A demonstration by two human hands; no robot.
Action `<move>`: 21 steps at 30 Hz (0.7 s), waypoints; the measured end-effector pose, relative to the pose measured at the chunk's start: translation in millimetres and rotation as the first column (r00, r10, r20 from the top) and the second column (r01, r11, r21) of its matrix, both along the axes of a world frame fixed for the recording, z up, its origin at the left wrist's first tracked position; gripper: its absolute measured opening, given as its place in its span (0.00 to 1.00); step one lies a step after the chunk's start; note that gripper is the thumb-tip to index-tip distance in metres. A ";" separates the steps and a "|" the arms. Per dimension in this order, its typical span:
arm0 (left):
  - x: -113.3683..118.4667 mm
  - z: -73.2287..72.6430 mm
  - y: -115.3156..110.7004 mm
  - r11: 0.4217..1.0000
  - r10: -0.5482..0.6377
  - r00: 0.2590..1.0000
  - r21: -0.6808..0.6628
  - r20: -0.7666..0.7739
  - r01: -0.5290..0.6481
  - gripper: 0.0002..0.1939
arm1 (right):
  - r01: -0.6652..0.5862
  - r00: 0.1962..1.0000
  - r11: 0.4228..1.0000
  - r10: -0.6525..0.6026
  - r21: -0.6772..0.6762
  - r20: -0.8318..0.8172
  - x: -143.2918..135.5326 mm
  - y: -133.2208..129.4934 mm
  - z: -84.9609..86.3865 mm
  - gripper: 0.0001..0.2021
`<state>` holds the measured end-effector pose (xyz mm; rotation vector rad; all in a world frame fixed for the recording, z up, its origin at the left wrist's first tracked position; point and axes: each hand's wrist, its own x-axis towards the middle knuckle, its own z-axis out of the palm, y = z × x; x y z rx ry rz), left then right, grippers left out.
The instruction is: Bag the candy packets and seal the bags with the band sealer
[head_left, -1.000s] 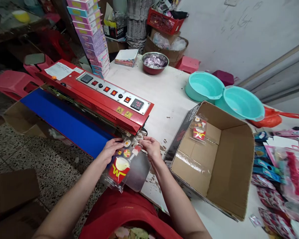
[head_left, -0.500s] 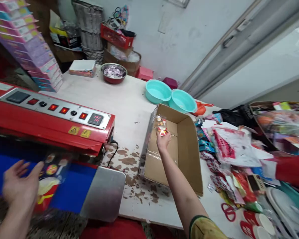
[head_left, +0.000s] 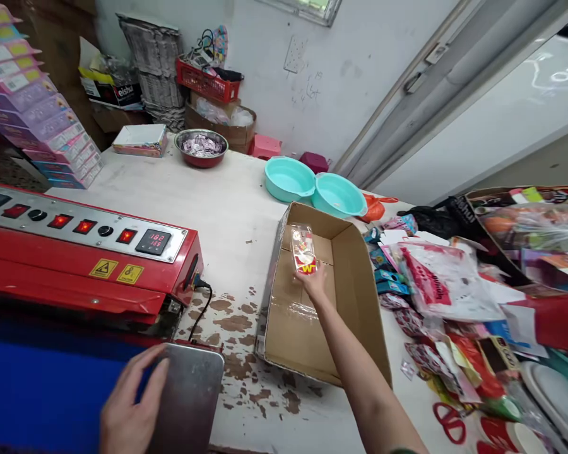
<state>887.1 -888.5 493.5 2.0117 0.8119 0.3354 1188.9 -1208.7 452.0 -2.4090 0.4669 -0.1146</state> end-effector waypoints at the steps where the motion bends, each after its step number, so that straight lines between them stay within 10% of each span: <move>1: 11.3 5.5 -14.7 0.995 -0.069 0.997 -0.064 0.036 0.071 0.11 | -0.016 1.000 1.000 0.016 0.026 0.015 -18.4 1.1 14.0 0.51; 4: 49.3 22.0 -60.7 0.909 -0.241 0.965 -0.325 0.104 0.262 0.16 | -0.079 0.993 0.995 0.072 0.068 0.098 -89.6 16.9 49.7 0.52; 8: 90.3 34.7 -104.7 0.588 -0.277 0.925 -0.716 0.259 0.376 0.39 | -0.236 0.957 0.969 0.218 0.074 0.191 -193.0 51.9 66.1 0.51; 11: 92.6 37.4 -107.9 0.390 -0.195 0.925 -0.840 0.325 0.377 0.37 | -0.354 0.927 0.926 0.329 0.134 0.180 -230.6 61.1 71.8 0.49; 14: 71.1 41.1 -91.4 0.340 -0.241 0.921 -0.862 0.306 0.375 0.31 | -0.340 0.930 0.888 0.268 0.311 0.250 -211.5 53.4 93.1 0.51; 17: 43.2 45.9 -70.6 0.282 -0.376 0.886 -0.877 0.273 0.390 0.30 | -0.477 0.875 0.654 0.416 0.587 0.248 -167.4 48.5 123.6 0.47; 21: 14.9 45.8 -48.9 0.251 -0.451 0.864 -0.898 0.223 0.363 0.29 | -0.536 0.668 0.411 0.741 0.738 0.073 -140.2 67.1 139.5 0.14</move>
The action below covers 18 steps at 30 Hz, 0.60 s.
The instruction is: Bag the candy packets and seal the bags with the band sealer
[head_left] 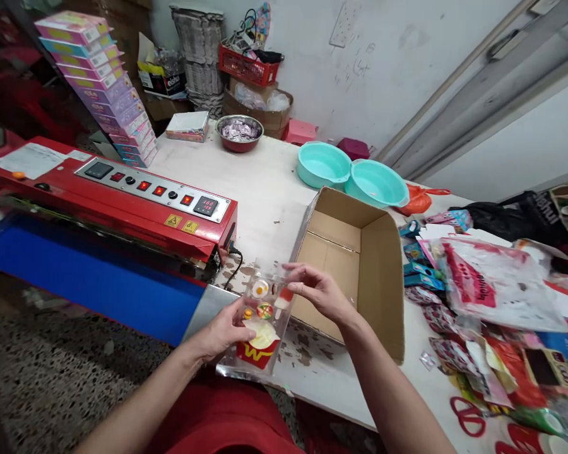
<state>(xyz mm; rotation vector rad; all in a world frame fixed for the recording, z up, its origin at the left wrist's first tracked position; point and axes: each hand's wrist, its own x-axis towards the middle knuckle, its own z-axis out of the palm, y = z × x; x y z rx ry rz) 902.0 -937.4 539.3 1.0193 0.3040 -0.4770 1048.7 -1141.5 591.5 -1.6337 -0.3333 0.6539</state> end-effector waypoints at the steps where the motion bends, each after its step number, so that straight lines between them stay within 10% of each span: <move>1: -5.1 -1.9 4.7 1.000 -0.003 1.000 -0.002 -0.003 0.003 0.29 | -0.024 0.999 1.000 0.023 -0.011 -0.047 -1.2 7.3 -2.7 0.13; 9: -31.0 -19.3 36.5 0.985 0.051 0.998 0.163 0.032 -0.056 0.21 | 0.318 0.942 0.948 -0.318 -0.020 -0.104 -27.5 51.7 -35.4 0.13; 14: -17.5 2.6 46.5 0.950 0.312 0.950 -0.026 -0.011 -0.313 0.26 | 0.264 0.957 0.964 -0.265 -0.024 -0.122 -42.5 74.5 -31.5 0.12; 18: 4.3 15.5 54.9 0.858 0.512 0.855 0.084 -0.075 -0.507 0.20 | 0.161 0.972 0.987 -0.164 -0.026 -0.169 -55.8 90.0 -34.5 0.11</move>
